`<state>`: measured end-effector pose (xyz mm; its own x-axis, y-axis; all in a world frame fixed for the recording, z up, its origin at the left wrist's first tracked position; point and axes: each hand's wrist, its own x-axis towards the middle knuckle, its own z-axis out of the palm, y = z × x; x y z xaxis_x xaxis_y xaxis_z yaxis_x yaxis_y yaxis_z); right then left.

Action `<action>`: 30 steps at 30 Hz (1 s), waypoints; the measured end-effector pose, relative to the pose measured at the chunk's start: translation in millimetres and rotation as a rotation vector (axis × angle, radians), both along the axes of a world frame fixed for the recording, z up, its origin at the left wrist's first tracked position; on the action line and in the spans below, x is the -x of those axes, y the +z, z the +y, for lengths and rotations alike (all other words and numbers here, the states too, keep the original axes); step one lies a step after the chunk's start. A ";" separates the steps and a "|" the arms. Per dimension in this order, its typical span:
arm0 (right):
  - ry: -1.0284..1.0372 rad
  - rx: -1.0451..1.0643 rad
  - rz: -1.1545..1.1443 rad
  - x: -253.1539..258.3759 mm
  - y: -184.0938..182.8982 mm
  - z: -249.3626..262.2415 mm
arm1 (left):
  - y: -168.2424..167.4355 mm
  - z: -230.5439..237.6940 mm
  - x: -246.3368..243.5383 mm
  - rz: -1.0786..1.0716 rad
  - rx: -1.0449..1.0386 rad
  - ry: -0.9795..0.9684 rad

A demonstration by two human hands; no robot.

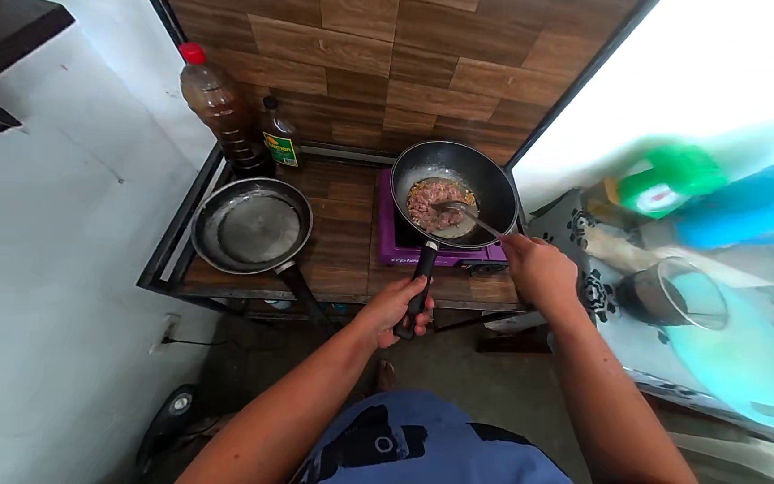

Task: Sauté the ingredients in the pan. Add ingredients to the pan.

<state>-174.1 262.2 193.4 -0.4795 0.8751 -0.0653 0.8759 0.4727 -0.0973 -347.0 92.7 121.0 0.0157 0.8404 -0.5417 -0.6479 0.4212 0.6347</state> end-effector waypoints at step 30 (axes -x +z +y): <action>-0.354 0.038 -0.038 59.4 -0.3 -71.9 | 0.1 -24.3 48.0 -0.006 0.075 -0.119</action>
